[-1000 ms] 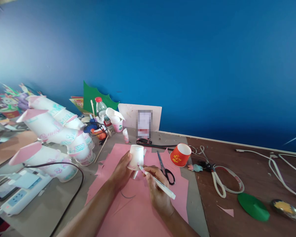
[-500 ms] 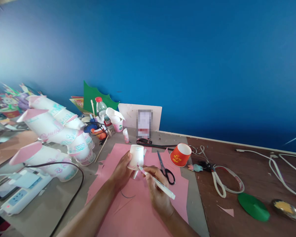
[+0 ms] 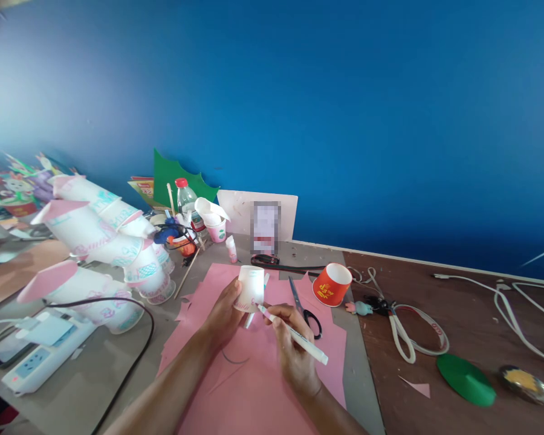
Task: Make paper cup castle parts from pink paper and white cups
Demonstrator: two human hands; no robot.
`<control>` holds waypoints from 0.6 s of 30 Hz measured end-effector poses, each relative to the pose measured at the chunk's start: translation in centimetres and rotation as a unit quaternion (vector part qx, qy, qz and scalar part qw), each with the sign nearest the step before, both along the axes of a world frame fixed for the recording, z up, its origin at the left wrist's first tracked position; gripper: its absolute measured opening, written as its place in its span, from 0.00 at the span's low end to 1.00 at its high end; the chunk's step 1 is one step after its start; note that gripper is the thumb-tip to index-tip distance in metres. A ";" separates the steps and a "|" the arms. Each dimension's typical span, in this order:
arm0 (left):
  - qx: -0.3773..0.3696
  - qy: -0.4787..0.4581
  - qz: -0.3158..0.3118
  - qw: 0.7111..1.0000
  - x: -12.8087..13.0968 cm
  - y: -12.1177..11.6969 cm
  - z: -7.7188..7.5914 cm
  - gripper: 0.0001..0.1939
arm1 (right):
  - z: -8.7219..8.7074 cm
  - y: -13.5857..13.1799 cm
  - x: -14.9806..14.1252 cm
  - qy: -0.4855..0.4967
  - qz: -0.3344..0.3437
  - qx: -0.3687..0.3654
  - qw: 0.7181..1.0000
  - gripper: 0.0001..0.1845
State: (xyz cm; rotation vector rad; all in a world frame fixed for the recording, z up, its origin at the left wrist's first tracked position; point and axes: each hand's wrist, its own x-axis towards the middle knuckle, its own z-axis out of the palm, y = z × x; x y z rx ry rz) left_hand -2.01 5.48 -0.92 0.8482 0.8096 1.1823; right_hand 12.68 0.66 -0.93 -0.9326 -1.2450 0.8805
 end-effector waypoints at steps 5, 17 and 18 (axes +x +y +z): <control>0.029 -0.002 0.003 1.000 0.1 0.0 0.0 0.20 | -0.1 0.0 0.0 0.001 -0.007 -0.009 1.000 0.11; 0.026 0.028 0.006 0.999 0.1 0.0 0.2 0.23 | 0.4 0.1 -0.3 -0.012 -0.026 0.004 1.000 0.10; 0.027 0.028 0.006 0.999 0.1 0.0 0.2 0.23 | 0.4 0.1 -0.3 -0.012 -0.026 0.004 1.000 0.10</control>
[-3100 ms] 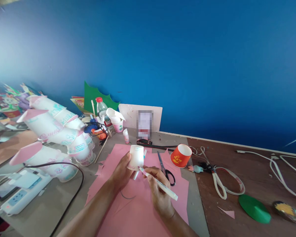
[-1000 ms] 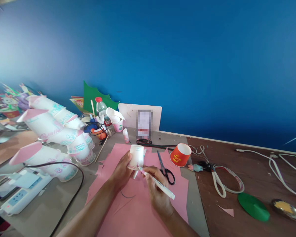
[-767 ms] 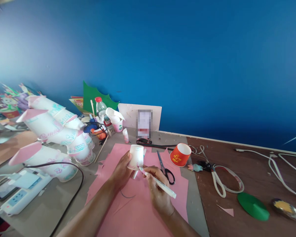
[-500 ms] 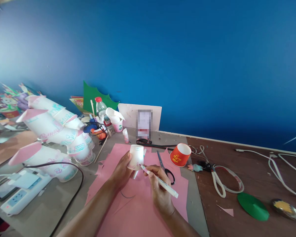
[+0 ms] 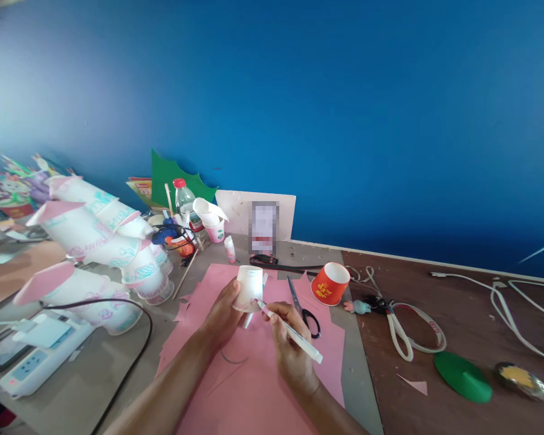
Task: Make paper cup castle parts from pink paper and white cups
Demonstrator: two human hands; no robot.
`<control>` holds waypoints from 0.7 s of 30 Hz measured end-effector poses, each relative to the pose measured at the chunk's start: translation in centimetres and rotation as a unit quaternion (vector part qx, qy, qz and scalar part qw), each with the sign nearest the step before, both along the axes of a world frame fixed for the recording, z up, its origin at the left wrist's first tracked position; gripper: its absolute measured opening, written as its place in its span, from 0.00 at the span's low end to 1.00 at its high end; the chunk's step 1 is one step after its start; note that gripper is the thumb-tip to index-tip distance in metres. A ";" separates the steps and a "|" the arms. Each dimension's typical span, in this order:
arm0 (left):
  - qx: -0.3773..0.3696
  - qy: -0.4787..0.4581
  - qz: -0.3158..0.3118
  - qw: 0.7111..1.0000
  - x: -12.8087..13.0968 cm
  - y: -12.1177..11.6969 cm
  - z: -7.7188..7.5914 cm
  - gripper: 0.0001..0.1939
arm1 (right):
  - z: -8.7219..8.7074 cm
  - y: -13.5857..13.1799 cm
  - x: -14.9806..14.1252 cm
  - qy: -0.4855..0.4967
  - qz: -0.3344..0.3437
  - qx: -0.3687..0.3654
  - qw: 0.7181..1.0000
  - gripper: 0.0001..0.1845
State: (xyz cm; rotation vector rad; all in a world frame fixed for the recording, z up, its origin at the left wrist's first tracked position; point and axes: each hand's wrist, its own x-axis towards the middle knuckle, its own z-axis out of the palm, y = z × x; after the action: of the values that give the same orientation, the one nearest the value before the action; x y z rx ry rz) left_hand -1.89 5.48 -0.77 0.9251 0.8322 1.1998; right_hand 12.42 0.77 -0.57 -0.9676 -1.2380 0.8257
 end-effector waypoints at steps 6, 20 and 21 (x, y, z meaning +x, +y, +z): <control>0.003 -0.002 -0.001 1.000 0.0 0.0 0.0 0.22 | -0.5 0.0 0.1 0.010 -0.003 -0.019 1.000 0.12; 0.013 -0.002 0.013 1.000 -0.1 0.0 -0.5 0.22 | -0.3 -0.2 0.0 0.012 0.000 -0.026 1.000 0.11; 0.012 -0.003 0.011 1.000 -0.1 0.0 -0.5 0.22 | -0.3 -0.2 0.0 0.012 0.001 -0.025 1.000 0.11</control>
State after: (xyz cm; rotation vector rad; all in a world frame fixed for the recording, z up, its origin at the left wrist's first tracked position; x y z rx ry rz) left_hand -1.98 5.47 -1.24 0.9334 0.8260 1.2346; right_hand 12.38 0.59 -0.85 -0.9948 -1.2015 0.8715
